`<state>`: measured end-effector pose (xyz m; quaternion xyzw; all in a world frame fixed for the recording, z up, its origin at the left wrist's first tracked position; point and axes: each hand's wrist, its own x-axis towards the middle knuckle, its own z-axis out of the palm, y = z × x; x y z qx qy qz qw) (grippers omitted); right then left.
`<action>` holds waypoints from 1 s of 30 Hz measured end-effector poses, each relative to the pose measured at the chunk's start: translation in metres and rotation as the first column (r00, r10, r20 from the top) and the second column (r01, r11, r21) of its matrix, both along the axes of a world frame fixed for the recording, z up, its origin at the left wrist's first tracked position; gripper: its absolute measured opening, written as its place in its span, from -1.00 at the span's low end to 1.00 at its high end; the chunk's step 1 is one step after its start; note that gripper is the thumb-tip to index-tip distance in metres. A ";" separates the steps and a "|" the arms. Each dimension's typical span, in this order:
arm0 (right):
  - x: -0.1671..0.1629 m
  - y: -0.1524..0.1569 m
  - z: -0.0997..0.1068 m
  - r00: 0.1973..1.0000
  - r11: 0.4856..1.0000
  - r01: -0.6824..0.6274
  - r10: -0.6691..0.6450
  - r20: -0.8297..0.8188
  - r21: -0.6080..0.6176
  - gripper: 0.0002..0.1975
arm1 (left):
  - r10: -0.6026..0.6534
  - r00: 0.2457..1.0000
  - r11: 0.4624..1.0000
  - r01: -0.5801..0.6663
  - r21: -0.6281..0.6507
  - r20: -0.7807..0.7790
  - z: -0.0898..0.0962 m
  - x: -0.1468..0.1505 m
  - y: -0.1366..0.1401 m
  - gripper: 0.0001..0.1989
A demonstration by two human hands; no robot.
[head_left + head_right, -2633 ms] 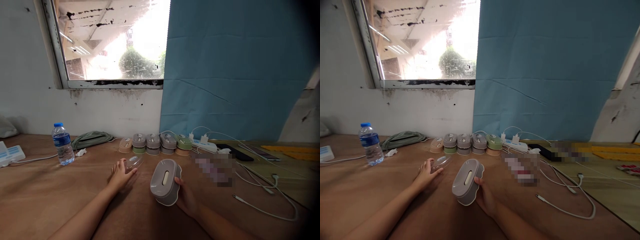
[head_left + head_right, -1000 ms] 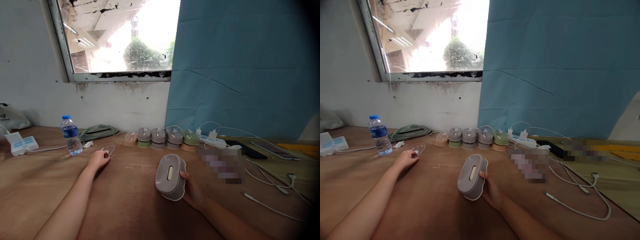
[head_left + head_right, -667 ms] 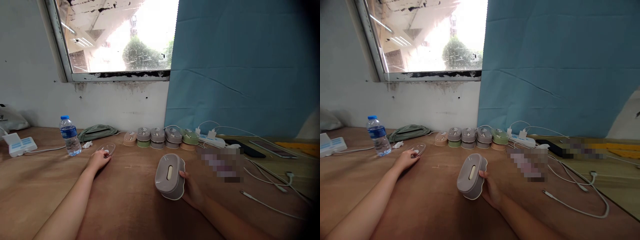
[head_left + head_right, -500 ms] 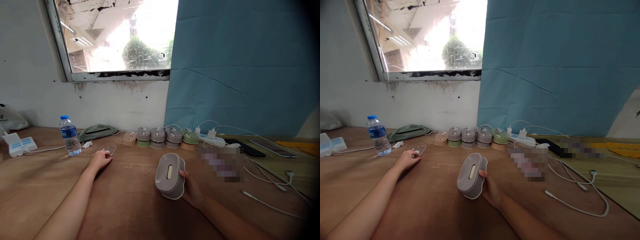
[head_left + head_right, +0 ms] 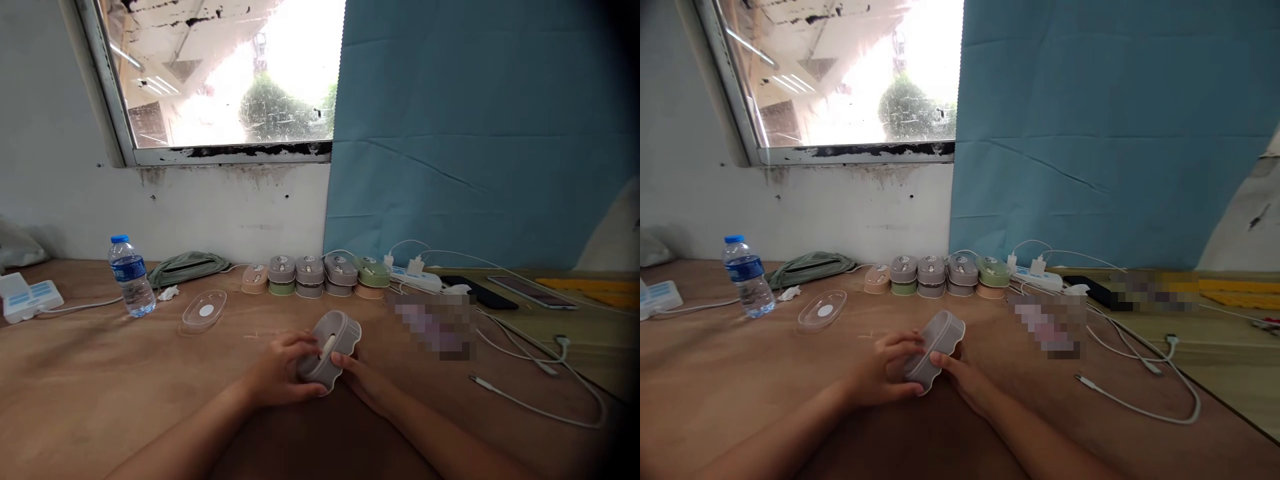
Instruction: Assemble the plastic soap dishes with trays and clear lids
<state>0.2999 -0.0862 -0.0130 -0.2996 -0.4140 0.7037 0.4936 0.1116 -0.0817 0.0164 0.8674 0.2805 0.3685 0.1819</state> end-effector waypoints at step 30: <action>0.004 0.001 0.003 0.999 0.998 0.037 -0.035 0.038 -0.055 -0.46 | 0.789 0.613 0.610 -0.790 -0.060 -0.038 0.042 -0.156 0.157 -0.62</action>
